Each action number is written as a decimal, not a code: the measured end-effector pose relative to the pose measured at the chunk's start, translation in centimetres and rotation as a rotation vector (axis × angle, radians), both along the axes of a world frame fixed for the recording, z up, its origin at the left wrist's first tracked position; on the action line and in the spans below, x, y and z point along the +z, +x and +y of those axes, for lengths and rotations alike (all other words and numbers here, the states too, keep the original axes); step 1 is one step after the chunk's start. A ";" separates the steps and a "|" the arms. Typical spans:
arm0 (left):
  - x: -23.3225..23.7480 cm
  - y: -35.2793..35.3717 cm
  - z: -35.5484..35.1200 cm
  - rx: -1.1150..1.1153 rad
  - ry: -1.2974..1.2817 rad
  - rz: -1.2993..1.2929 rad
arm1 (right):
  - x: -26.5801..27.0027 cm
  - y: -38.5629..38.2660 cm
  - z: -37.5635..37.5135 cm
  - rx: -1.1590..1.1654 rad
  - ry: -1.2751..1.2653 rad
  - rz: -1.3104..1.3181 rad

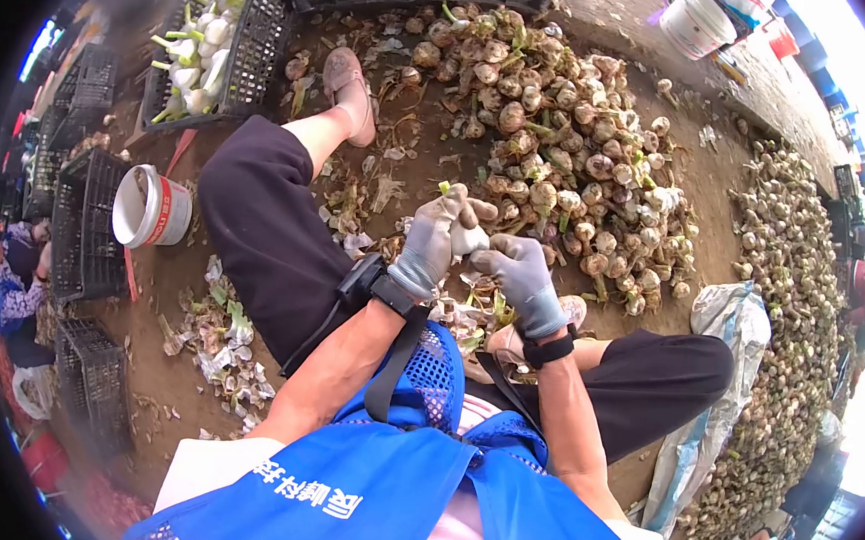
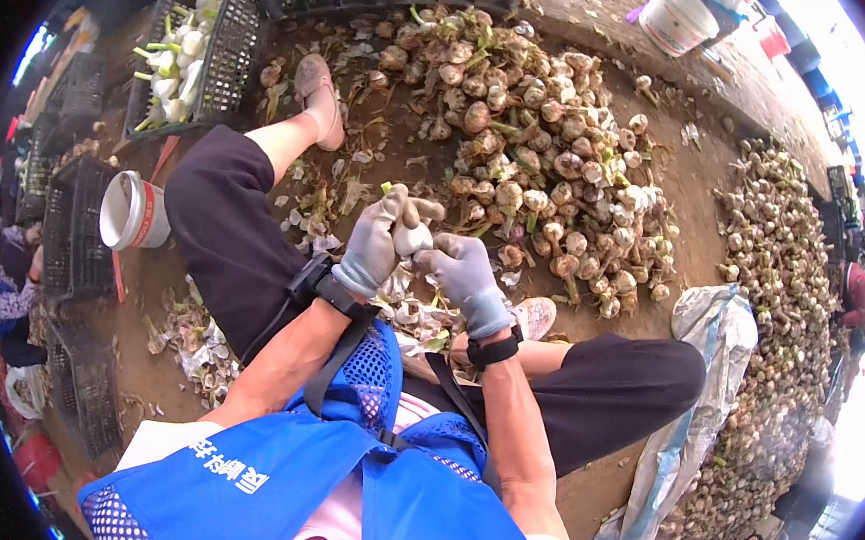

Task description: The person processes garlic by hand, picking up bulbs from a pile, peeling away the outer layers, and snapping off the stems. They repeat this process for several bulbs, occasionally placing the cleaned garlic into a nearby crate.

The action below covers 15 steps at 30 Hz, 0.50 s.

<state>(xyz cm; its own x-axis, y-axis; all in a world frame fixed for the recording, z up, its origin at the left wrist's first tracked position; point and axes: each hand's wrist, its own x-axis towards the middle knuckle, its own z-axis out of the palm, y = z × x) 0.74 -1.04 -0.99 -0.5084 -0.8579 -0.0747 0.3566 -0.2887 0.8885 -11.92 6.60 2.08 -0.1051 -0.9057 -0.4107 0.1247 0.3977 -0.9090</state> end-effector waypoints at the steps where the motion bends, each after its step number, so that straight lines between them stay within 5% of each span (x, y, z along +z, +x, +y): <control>1: -0.4 0.2 -0.1 0.013 0.000 -0.007 | -1.2 0.5 0.2 -0.077 -0.015 -0.278; 2: -1.0 0.2 -0.1 0.040 0.316 0.224 | -2.0 1.0 0.6 -0.149 0.008 -0.421; 3: -1.3 0.0 -0.4 0.060 0.629 0.461 | -6.9 0.2 1.5 0.189 -0.214 0.359; 5: -1.1 -0.5 -0.9 0.067 0.635 0.530 | -10.8 0.4 1.5 0.442 0.315 0.785; 7: -0.1 -0.3 -1.2 0.201 0.798 0.529 | -9.0 1.2 2.0 0.661 0.337 1.045; 11: -2.0 -0.2 -1.1 0.222 0.698 0.405 | -1.7 0.8 0.1 0.114 -0.129 1.186; 12: -1.8 -0.2 -0.7 0.206 0.597 0.253 | 0.0 1.2 -0.6 0.119 -0.261 1.356; 13: -2.0 -0.1 -0.5 0.148 0.397 0.073 | 1.6 2.1 -1.5 0.259 -0.120 1.445; 15: -2.6 -0.4 -0.7 0.227 0.463 0.002 | 0.1 3.8 -1.4 0.419 -0.146 1.605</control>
<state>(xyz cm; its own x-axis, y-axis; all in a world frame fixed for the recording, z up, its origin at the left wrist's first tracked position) 0.32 -1.70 -3.55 -0.3141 -0.8240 -0.4715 0.4575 -0.5666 0.6853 -8.08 5.18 2.17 -0.0641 -0.9968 -0.0478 -0.9974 0.0655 -0.0295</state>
